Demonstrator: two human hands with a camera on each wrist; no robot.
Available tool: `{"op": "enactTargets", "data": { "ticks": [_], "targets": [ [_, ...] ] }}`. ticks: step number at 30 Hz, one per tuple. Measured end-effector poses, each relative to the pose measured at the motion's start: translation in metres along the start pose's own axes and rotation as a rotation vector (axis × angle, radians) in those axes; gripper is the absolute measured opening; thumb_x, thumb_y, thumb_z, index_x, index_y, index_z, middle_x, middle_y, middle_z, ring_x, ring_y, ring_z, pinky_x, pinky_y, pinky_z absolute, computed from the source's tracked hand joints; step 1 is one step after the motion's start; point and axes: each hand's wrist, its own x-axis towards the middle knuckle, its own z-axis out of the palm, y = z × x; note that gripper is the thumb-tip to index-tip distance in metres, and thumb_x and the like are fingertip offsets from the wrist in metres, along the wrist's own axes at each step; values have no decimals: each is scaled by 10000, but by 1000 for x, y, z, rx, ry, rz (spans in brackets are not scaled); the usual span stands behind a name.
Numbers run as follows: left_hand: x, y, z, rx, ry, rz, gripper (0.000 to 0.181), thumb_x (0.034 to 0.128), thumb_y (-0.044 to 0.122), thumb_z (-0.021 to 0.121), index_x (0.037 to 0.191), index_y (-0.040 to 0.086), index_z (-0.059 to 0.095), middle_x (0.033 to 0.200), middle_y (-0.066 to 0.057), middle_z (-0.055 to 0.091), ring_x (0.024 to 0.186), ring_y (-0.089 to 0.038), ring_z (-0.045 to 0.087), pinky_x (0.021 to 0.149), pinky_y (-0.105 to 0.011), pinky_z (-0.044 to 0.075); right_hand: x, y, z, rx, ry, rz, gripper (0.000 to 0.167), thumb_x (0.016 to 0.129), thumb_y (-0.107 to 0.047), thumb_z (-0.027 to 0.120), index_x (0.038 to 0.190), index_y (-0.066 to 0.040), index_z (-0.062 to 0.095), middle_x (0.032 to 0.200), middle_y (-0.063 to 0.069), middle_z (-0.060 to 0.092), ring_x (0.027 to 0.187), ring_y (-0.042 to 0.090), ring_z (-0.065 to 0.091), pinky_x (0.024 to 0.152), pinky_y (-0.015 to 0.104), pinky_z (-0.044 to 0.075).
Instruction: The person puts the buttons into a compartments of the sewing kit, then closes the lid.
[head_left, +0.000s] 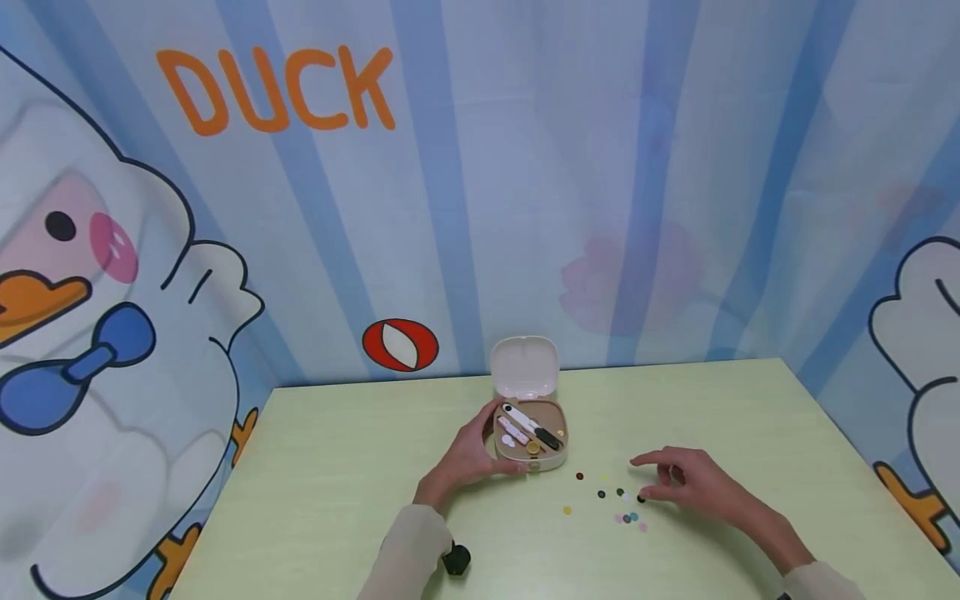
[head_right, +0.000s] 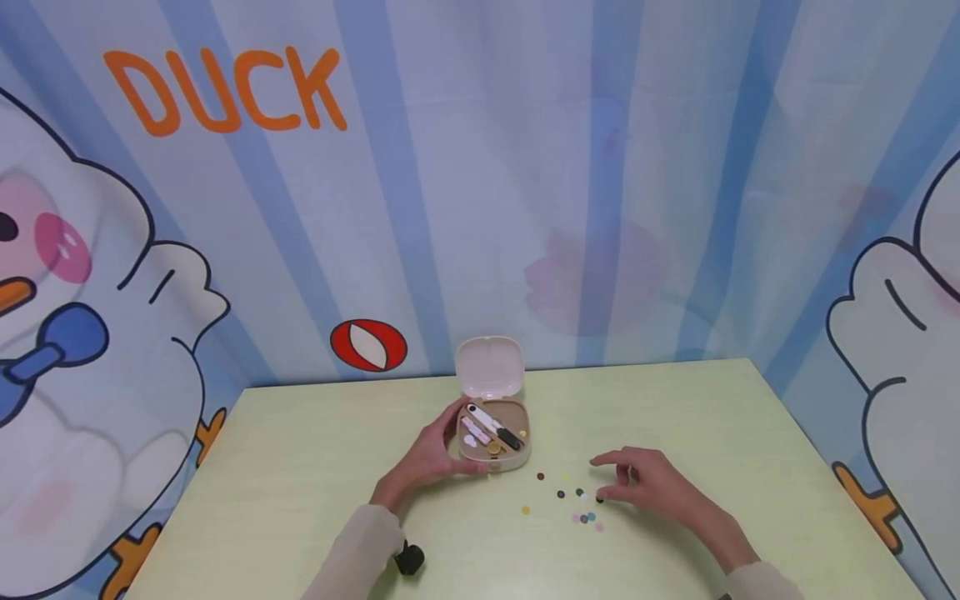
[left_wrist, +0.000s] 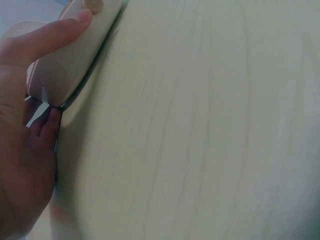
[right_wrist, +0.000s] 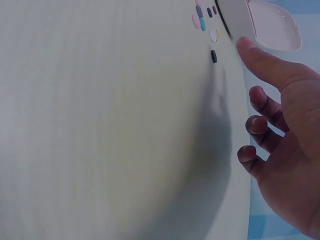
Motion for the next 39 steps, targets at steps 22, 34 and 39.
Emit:
{"op": "enactTargets", "data": {
  "ticks": [22, 34, 39],
  "targets": [
    [-2, -2, 1, -22, 12, 5, 1196, 716, 335, 978, 1656, 187, 254, 1656, -29, 358, 1495, -230, 380, 1231, -418, 323, -10, 6, 14, -25, 13, -38, 101, 911, -134, 807, 1009, -150, 823, 765, -144, 582, 642, 4, 452, 530, 194, 426],
    [0, -2, 2, -21, 15, -12, 1205, 707, 389, 979, 1658, 239, 254, 1651, 16, 365, 1491, -207, 384, 1231, -416, 321, -4, 0, 11, -43, -50, 40, 90, 914, -139, 809, 925, -206, 750, 717, -141, 516, 655, 6, 457, 569, 219, 415],
    [0, -2, 2, -7, 9, -30, 1203, 708, 420, 973, 1657, 275, 248, 1656, 46, 354, 1497, -183, 373, 1229, -396, 321, -1, -4, 9, -39, -68, 63, 94, 916, -142, 807, 910, -207, 739, 692, -134, 495, 637, 5, 440, 566, 219, 396]
  ]
}}
